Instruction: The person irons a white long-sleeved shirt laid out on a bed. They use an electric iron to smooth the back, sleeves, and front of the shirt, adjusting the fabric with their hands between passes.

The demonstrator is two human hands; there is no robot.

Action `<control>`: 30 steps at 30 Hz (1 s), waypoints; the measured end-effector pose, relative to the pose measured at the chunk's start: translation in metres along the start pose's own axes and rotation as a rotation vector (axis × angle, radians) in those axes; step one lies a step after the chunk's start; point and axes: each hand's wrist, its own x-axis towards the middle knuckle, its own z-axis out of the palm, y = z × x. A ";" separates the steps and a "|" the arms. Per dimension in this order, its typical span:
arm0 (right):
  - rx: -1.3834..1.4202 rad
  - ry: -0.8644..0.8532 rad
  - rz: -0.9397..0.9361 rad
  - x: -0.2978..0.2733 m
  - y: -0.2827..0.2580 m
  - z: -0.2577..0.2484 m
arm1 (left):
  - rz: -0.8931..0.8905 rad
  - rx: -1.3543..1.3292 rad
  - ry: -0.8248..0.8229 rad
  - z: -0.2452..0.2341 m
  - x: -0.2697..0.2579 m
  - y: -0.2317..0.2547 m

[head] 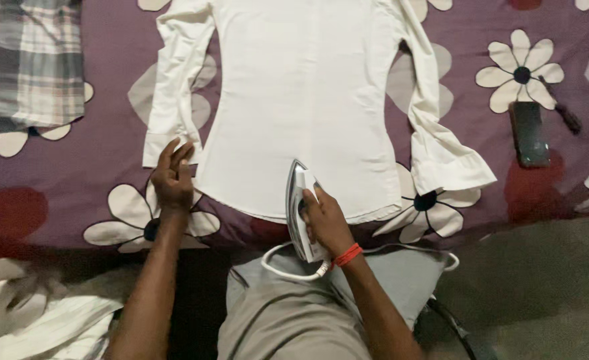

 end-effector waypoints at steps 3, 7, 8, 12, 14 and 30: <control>0.029 0.088 -0.013 -0.009 0.012 -0.026 | -0.070 -0.086 0.044 0.001 0.004 0.002; 0.154 0.217 0.023 -0.021 0.032 -0.069 | -0.035 0.094 0.202 0.023 0.007 0.010; 0.172 0.251 0.032 -0.022 0.036 -0.081 | 0.047 0.224 0.239 0.031 0.008 0.014; 0.196 0.349 0.063 -0.034 0.053 -0.121 | 0.319 0.591 -0.037 0.094 0.001 0.030; 0.160 0.369 0.038 -0.044 0.058 -0.129 | 0.372 0.565 -0.206 0.136 -0.005 0.035; -0.008 0.469 -0.140 -0.122 -0.032 -0.261 | 0.455 0.851 -0.495 0.298 0.026 0.041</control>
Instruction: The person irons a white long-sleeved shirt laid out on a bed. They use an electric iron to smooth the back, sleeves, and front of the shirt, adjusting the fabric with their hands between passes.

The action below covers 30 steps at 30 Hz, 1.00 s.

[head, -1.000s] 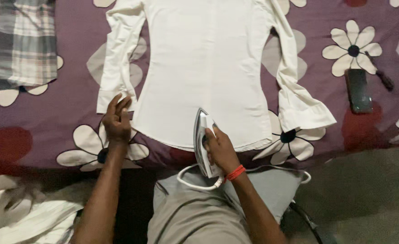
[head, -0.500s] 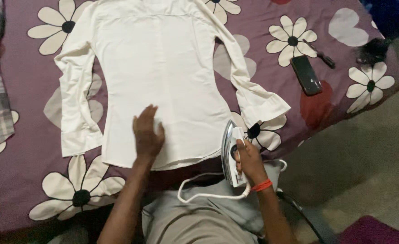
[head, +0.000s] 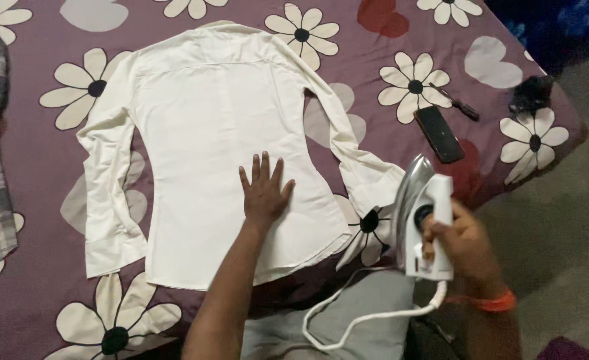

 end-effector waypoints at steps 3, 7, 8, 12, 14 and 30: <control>-0.419 0.007 -0.066 0.045 -0.063 -0.036 | 0.003 0.011 0.048 -0.007 -0.004 0.003; -0.769 0.082 -0.321 0.108 -0.139 -0.043 | -0.014 -0.012 0.044 -0.016 -0.007 0.007; -0.892 0.165 -0.276 0.123 -0.149 -0.043 | -0.015 -0.011 0.045 -0.017 -0.005 0.008; -0.702 0.287 -0.486 0.202 -0.149 -0.038 | -0.023 -0.016 0.045 -0.022 -0.004 0.012; -0.597 0.338 -0.566 0.255 -0.126 -0.032 | -0.025 -0.008 0.049 -0.022 -0.003 0.012; -0.037 0.595 -0.582 0.397 0.135 0.048 | -0.040 -0.080 0.016 -0.033 -0.001 0.015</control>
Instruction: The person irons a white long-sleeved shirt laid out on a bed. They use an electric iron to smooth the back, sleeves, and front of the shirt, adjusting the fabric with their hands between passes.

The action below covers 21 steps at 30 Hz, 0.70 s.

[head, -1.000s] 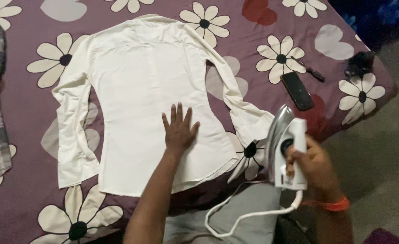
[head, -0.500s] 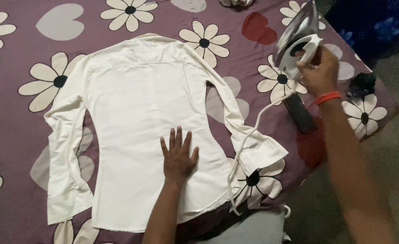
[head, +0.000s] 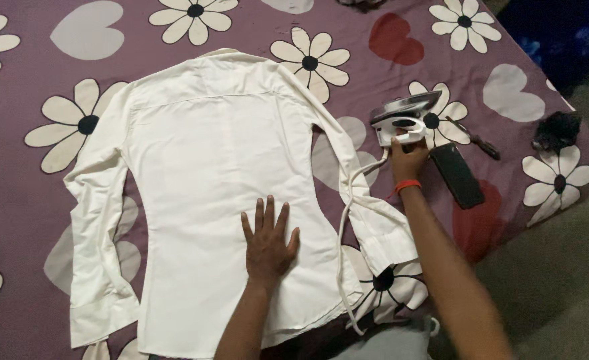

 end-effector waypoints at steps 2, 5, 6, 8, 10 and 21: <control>-0.042 -0.039 -0.001 0.005 -0.001 0.001 | -0.005 0.009 -0.004 0.000 0.001 0.000; -0.028 -0.050 0.066 0.010 0.007 0.007 | 0.008 0.017 0.027 0.001 0.001 0.001; -0.041 -0.049 0.060 0.011 0.011 0.009 | 0.008 0.015 0.027 0.001 0.001 0.001; -0.067 -0.052 0.053 0.012 0.017 0.009 | 0.004 0.013 0.026 0.001 0.001 0.001; 0.129 0.004 0.088 0.013 0.010 0.009 | 0.000 0.013 0.020 0.001 0.001 0.001; -0.242 -0.456 -0.305 -0.223 -0.227 0.033 | -0.017 -0.052 0.001 0.002 -0.003 0.001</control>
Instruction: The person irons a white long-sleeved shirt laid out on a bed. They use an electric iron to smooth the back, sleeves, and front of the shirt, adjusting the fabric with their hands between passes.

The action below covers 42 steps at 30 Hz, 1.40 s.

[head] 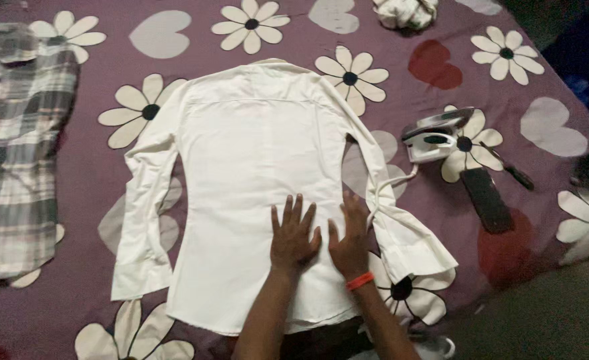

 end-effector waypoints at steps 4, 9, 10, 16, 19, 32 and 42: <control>-0.280 -0.148 -0.058 -0.043 -0.024 0.025 | 0.018 0.009 0.007 0.011 0.000 -0.013; -0.116 -0.067 0.037 -0.048 -0.016 0.035 | 0.004 -0.091 0.062 0.031 0.000 -0.023; -0.149 -0.072 0.020 -0.047 -0.017 0.035 | 0.006 -0.135 0.080 0.030 -0.001 -0.023; -0.266 -0.101 -0.034 -0.044 -0.018 0.035 | -0.040 -0.389 0.410 -0.001 -0.025 -0.049; -0.290 -0.115 -0.040 -0.047 -0.012 0.038 | -0.157 -0.127 0.538 -0.031 -0.040 -0.103; -0.272 -0.133 -0.024 -0.049 -0.016 0.036 | -0.925 0.068 0.019 -0.185 -0.127 -0.222; -0.282 -0.100 -0.045 -0.047 -0.014 0.035 | -0.980 -1.081 0.683 -0.145 -0.122 -0.319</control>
